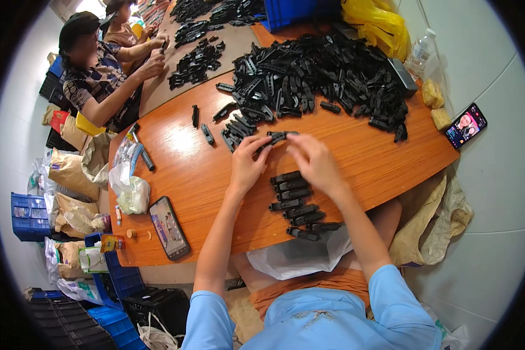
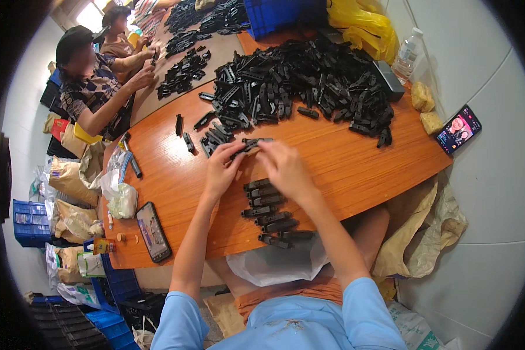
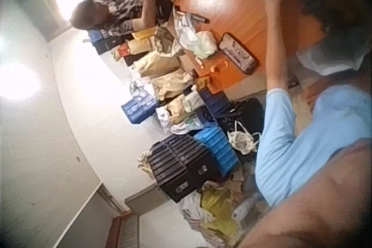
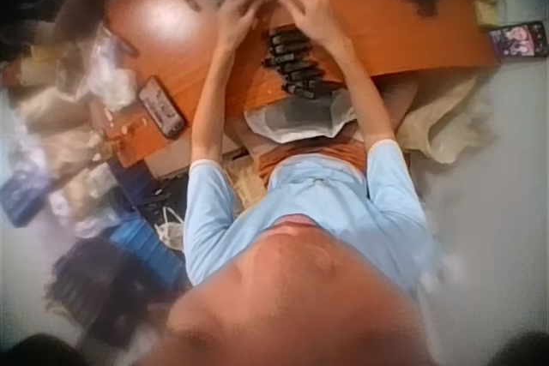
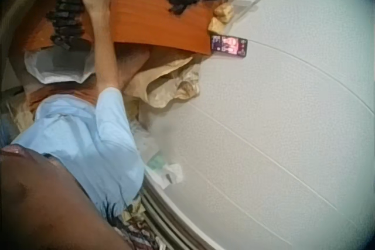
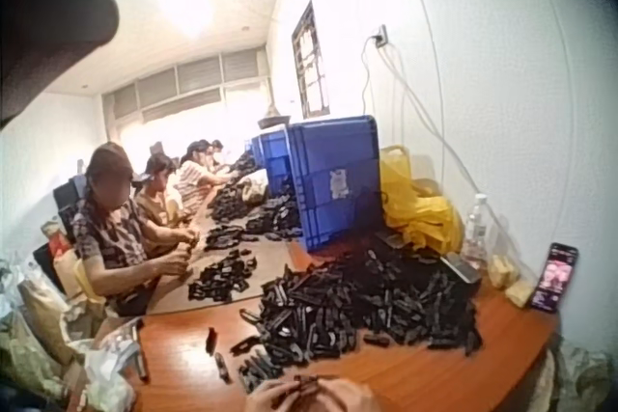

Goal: The person assembles black plastic components by snapping parts together by hand, stacks the assembled pieces on the table, and slides the stack into a plastic bag before assembling and stacking more plastic parts.

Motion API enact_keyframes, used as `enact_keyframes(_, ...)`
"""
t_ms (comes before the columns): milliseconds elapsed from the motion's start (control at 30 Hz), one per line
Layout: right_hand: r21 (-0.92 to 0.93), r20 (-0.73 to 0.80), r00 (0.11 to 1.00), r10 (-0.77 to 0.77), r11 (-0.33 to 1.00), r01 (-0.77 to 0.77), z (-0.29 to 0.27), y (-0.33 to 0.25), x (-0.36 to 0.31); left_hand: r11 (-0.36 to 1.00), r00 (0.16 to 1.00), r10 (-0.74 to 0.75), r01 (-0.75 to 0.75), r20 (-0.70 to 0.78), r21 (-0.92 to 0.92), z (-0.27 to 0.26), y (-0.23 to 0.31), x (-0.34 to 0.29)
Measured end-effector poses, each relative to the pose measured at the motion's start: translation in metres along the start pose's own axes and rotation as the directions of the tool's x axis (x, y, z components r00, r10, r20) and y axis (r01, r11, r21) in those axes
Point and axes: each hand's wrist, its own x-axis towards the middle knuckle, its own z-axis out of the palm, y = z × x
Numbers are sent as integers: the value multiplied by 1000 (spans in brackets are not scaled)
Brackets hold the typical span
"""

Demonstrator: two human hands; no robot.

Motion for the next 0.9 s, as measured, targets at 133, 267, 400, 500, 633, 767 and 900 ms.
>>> enact_keyframes(133,-169,-135,990,37,984,-60,-23,50,48,995,997,3,-11,78,99,5,13,0)
enact_keyframes(267,-590,-107,994,14,804,-75,-38,79,68,974,983,121,-145,140,172,9,5,7)
enact_keyframes(400,-572,7,997,79,818,-61,-42,91,69,972,983,165,-176,77,158,12,11,9)
enact_keyframes(500,-463,-29,999,26,885,-37,-43,81,70,979,988,138,-146,65,145,11,15,7)
enact_keyframes(633,148,49,976,212,965,-217,-37,69,71,947,980,194,-198,38,254,11,11,3)
enact_keyframes(767,432,190,909,371,800,-417,-32,63,66,879,968,238,-250,80,407,7,9,3)
enact_keyframes(900,506,296,893,338,738,-447,-31,47,63,874,935,350,-346,53,342,10,12,4)
